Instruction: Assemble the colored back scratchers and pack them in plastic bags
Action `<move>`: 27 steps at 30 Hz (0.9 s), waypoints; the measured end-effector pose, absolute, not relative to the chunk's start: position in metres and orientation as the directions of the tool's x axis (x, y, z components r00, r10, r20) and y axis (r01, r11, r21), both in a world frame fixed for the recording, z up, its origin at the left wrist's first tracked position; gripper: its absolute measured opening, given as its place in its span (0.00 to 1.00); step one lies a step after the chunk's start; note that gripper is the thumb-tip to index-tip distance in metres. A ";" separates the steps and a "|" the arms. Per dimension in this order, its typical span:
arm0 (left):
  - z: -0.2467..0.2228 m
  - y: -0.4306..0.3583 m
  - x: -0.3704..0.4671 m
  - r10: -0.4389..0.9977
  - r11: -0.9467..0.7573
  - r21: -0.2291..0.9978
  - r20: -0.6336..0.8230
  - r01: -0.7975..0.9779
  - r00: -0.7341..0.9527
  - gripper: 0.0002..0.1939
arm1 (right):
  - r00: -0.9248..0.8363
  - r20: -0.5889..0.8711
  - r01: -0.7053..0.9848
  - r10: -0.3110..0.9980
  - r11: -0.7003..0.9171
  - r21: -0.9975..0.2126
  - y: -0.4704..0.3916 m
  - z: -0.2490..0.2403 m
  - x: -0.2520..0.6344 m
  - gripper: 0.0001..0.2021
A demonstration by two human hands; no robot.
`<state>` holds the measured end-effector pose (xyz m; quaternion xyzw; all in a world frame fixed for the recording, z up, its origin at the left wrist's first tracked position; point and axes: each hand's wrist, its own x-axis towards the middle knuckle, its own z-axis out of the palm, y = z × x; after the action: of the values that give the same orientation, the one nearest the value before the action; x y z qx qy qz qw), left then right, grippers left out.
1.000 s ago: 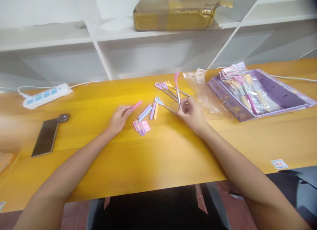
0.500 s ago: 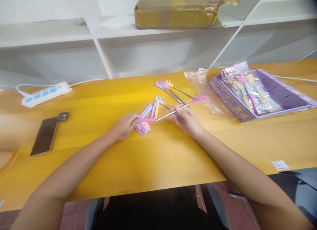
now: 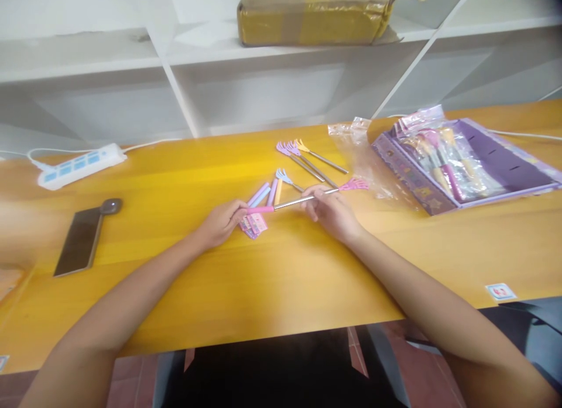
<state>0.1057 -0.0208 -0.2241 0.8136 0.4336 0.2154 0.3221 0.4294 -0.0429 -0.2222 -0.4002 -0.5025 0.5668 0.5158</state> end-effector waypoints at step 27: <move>-0.229 -0.020 0.103 0.828 -0.457 0.708 0.119 0.538 0.548 0.21 | -0.205 0.107 -0.266 0.973 0.050 -0.963 -0.043 -0.228 0.434 0.18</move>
<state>0.1033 -0.0196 -0.2289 0.8217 0.4155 0.2313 0.3140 0.4336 -0.0435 -0.2278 -0.3523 -0.5014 0.5923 0.5231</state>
